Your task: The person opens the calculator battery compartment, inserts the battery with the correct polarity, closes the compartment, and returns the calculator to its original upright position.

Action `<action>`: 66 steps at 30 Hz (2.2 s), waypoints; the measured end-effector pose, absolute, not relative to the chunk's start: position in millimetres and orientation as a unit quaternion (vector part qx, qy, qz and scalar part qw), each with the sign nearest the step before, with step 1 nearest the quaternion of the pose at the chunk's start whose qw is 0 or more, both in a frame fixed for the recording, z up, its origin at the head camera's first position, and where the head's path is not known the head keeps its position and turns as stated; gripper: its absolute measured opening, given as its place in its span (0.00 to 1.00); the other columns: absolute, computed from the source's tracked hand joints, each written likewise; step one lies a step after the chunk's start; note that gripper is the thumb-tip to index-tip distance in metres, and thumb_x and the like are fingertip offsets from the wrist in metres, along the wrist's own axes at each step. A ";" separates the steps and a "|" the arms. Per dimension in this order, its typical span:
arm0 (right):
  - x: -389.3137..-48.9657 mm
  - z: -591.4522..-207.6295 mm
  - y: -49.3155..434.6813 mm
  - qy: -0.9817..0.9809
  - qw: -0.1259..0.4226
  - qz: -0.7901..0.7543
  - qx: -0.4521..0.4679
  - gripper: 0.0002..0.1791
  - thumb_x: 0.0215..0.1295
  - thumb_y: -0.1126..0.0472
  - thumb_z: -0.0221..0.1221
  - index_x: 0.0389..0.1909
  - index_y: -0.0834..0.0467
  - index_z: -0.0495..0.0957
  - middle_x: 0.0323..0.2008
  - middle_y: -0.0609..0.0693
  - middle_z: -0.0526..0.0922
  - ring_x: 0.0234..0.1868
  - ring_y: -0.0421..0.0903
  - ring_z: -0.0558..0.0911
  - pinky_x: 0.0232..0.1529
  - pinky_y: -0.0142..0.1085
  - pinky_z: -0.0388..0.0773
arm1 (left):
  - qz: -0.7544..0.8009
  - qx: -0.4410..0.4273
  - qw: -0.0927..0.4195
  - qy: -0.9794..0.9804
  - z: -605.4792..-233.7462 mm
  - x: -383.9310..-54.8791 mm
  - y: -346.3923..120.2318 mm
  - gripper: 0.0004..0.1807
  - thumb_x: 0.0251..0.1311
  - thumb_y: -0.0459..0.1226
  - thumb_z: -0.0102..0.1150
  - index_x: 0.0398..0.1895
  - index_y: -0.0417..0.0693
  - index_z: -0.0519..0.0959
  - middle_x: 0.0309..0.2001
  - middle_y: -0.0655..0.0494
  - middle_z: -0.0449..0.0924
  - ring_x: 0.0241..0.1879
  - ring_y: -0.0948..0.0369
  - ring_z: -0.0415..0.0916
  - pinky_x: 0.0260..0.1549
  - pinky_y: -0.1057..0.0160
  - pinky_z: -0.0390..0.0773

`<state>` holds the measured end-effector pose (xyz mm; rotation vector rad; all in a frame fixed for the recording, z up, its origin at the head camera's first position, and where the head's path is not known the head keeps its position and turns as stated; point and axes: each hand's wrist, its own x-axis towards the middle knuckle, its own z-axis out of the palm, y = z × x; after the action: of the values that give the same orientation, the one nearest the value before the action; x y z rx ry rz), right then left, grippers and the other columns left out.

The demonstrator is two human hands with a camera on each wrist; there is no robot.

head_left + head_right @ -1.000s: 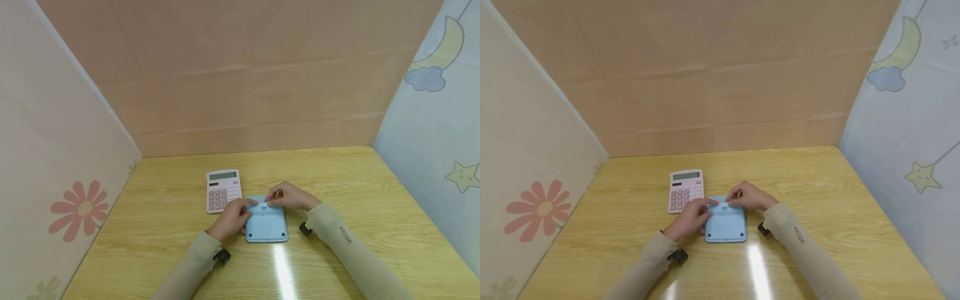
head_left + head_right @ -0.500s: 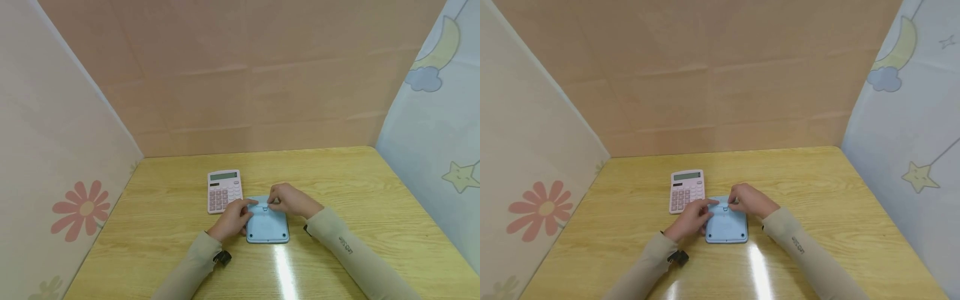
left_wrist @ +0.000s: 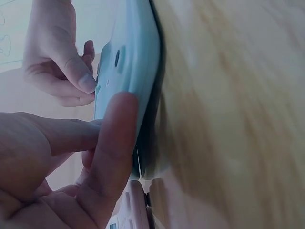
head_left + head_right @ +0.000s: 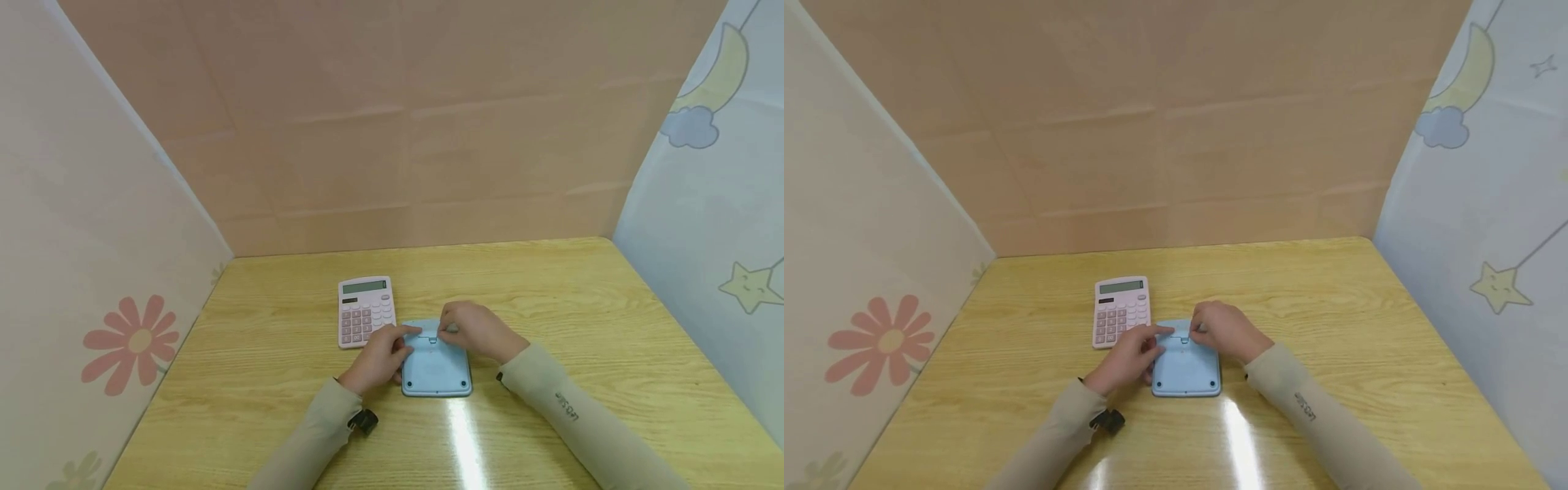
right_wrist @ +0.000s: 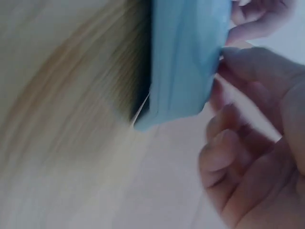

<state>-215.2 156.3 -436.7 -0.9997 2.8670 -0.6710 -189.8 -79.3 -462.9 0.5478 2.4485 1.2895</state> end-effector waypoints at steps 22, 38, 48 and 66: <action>-203.1 -445.5 163.9 0.949 0.119 -0.290 -0.025 0.35 0.68 0.32 0.54 0.50 0.62 0.76 0.43 0.57 0.84 0.32 0.47 0.77 0.26 0.37 0.72 | 0.362 0.185 0.084 0.910 -442.7 -167.5 -66.7 0.21 0.66 0.37 0.62 0.61 0.40 0.79 0.39 0.50 0.73 0.29 0.62 0.66 0.26 0.68 0.71; -197.8 -425.3 160.3 0.929 -0.018 -0.366 -0.062 0.28 0.67 0.51 0.62 0.56 0.70 0.78 0.31 0.52 0.84 0.23 0.42 0.77 0.25 0.35 0.75 | 0.435 0.185 0.106 0.875 -446.5 -173.2 -66.1 0.25 0.71 0.47 0.58 0.64 0.43 0.77 0.46 0.49 0.79 0.40 0.60 0.76 0.36 0.64 0.79; -185.5 -409.0 142.4 0.914 -0.118 -0.372 -0.111 0.19 0.63 0.56 0.67 0.50 0.64 0.83 0.36 0.53 0.85 0.11 0.38 0.64 0.11 0.30 0.61 | 0.600 0.155 0.189 0.762 -448.1 -176.8 -68.8 0.26 0.72 0.52 0.54 0.70 0.55 0.72 0.56 0.43 0.79 0.48 0.49 0.83 0.46 0.52 0.85; -175.3 -421.8 121.5 0.875 -0.078 -0.396 -0.266 0.22 0.66 0.53 0.66 0.58 0.57 0.80 0.58 0.52 0.81 0.31 0.39 0.79 0.28 0.31 0.77 | 0.694 0.081 0.154 0.699 -442.1 -184.3 -76.1 0.27 0.74 0.51 0.51 0.58 0.35 0.79 0.53 0.42 0.80 0.46 0.49 0.83 0.37 0.54 0.87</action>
<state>-175.3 121.5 -421.8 -0.8792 2.8957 -1.3112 -184.3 -76.1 -442.1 0.2314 2.0021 1.9890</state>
